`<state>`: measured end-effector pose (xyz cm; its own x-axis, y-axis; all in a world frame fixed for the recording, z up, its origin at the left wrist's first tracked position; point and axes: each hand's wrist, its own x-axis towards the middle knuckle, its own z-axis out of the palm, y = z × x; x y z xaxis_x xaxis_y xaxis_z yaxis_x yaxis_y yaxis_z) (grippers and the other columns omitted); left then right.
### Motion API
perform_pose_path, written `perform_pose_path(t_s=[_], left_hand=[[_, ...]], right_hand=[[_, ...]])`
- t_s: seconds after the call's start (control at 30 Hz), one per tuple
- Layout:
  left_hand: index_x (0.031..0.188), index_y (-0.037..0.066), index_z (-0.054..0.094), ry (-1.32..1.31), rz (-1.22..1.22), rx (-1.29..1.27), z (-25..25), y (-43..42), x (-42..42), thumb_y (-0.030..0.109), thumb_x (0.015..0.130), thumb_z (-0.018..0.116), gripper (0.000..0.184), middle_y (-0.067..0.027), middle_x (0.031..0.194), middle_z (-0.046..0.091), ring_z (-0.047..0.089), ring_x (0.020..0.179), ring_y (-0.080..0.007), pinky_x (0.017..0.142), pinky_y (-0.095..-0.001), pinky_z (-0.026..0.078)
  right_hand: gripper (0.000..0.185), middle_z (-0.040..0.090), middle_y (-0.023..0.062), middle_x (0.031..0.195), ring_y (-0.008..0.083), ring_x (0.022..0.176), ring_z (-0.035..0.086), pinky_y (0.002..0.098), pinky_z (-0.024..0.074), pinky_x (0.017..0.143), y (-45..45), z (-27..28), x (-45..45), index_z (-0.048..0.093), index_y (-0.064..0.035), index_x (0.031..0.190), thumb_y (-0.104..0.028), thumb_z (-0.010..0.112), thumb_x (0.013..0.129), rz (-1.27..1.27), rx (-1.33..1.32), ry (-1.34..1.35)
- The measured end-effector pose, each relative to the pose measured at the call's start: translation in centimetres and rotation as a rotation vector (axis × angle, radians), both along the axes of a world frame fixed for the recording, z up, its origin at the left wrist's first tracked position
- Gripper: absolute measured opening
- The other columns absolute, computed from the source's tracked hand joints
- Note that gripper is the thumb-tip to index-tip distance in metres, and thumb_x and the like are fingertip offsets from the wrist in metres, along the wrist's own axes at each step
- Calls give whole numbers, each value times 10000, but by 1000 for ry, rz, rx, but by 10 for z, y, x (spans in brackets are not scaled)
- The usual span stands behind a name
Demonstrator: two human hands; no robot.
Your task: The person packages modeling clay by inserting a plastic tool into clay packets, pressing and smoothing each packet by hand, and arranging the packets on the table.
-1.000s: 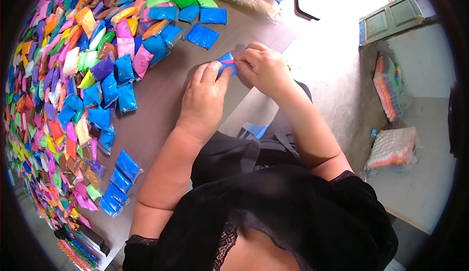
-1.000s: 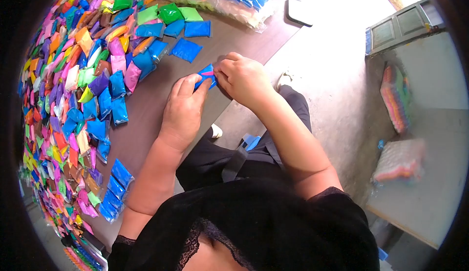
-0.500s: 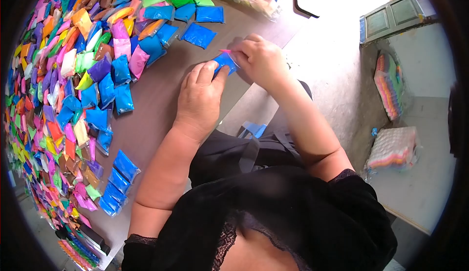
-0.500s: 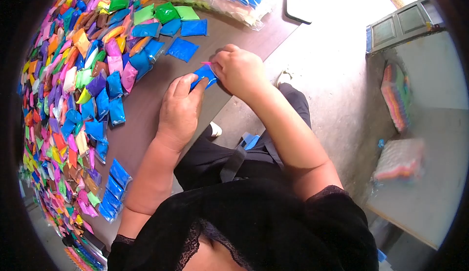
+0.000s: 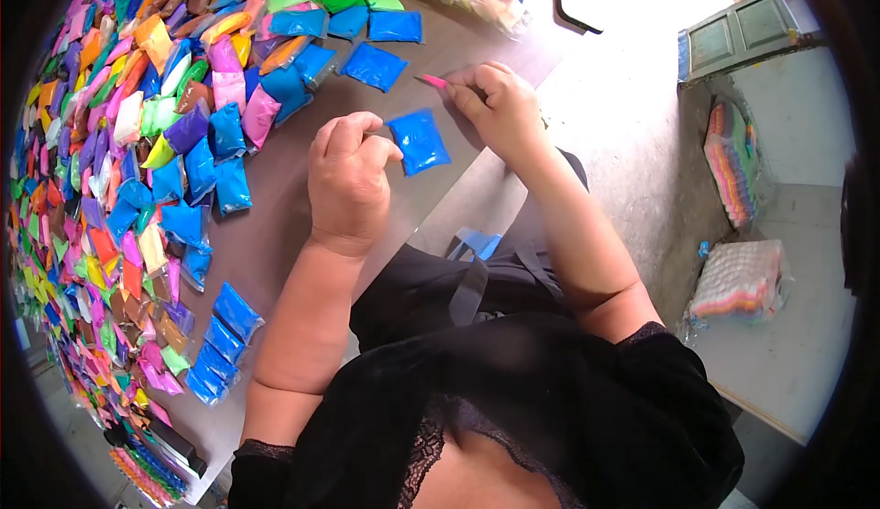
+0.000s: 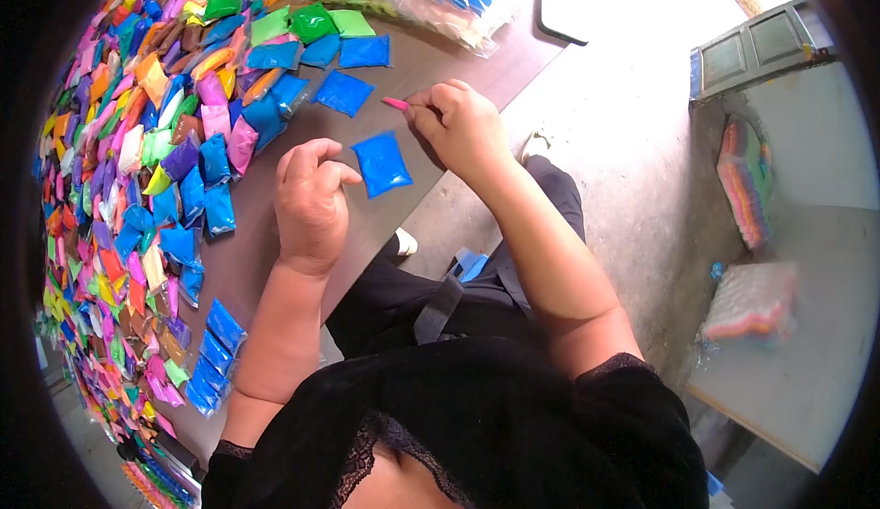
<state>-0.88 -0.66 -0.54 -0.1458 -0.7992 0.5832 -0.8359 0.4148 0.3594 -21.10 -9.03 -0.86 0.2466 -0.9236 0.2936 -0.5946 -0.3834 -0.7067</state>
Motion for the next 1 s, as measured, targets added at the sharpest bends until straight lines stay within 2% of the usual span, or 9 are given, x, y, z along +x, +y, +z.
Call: perform_pose_path(t_s=[0.2, 0.27, 0.4, 0.73, 0.83, 0.9, 0.93, 0.97, 1.0], left_hand=[[1020, 28, 681, -38, -176, 111, 13, 8, -27, 78, 763, 734, 268, -94, 1062, 614, 574, 1008, -290, 873, -397, 484], [1022, 20, 689, -22, -177, 110, 10, 8, -26, 66, 735, 756, 298, -108, 1066, 619, 580, 1009, -306, 872, -398, 492], [1012, 11, 698, 9, -176, 126, 5, 7, -26, 65, 694, 791, 336, -128, 1080, 625, 585, 1015, -325, 879, -409, 497], [1108, 21, 643, 8, -178, 186, 7, 9, -22, 79, 706, 785, 430, -127, 1117, 608, 575, 1056, -339, 915, -418, 482], [1163, 30, 616, -16, -145, 142, 2, 6, -19, 42, 733, 745, 448, -135, 1108, 614, 586, 1034, -346, 917, -414, 482], [1197, 43, 601, 93, -135, 37, -1, 2, -14, 0, 754, 690, 454, -146, 1088, 622, 612, 991, -335, 897, -386, 496], [1229, 34, 600, 267, -123, 117, 1, 2, -13, -9, 828, 643, 406, -112, 1080, 646, 641, 950, -229, 865, -320, 507], [1229, 34, 600, 256, -122, 109, 2, 3, -10, -9, 828, 643, 406, -112, 1080, 646, 641, 950, -229, 865, -320, 507], [1249, 21, 591, 589, -160, 336, 3, 4, -7, 5, 866, 627, 386, -89, 1090, 646, 629, 957, -174, 860, -295, 505]], right_hand=[[145, 651, 114, 853, 296, 851, 656, 399, 518, 756, 11, 9, -5, 727, -84, 910, -209, 692, 846, 68, 97, -71], [137, 658, 106, 863, 299, 850, 656, 404, 527, 762, 21, 6, -5, 716, -82, 901, -201, 679, 844, 200, 19, -79], [117, 663, 93, 900, 314, 851, 649, 415, 537, 723, 20, 7, -4, 699, -91, 884, -189, 649, 846, 129, -116, 166], [169, 673, 112, 915, 327, 858, 653, 427, 530, 752, -8, 1, 6, 719, -83, 937, -217, 648, 861, 156, -142, 226], [234, 688, 75, 868, 232, 773, 667, 350, 528, 694, -9, -4, -4, 715, -69, 1027, -222, 717, 850, 77, 107, -110], [354, 675, 11, 849, 91, 721, 603, 261, 494, 650, -3, 4, -9, 693, -42, 1113, -215, 793, 820, 114, 440, -546], [414, 638, -37, 846, 31, 738, 535, 215, 459, 636, 3, 12, -15, 677, -23, 1146, -209, 825, 807, 113, 555, -569], [414, 638, -37, 846, 31, 738, 535, 215, 459, 636, 8, 14, -18, 677, -23, 1146, -209, 825, 807, 119, 547, -577], [415, 643, -33, 849, 32, 732, 539, 212, 456, 633, 11, 13, -20, 679, -26, 1148, -210, 825, 806, 173, 569, -575]])
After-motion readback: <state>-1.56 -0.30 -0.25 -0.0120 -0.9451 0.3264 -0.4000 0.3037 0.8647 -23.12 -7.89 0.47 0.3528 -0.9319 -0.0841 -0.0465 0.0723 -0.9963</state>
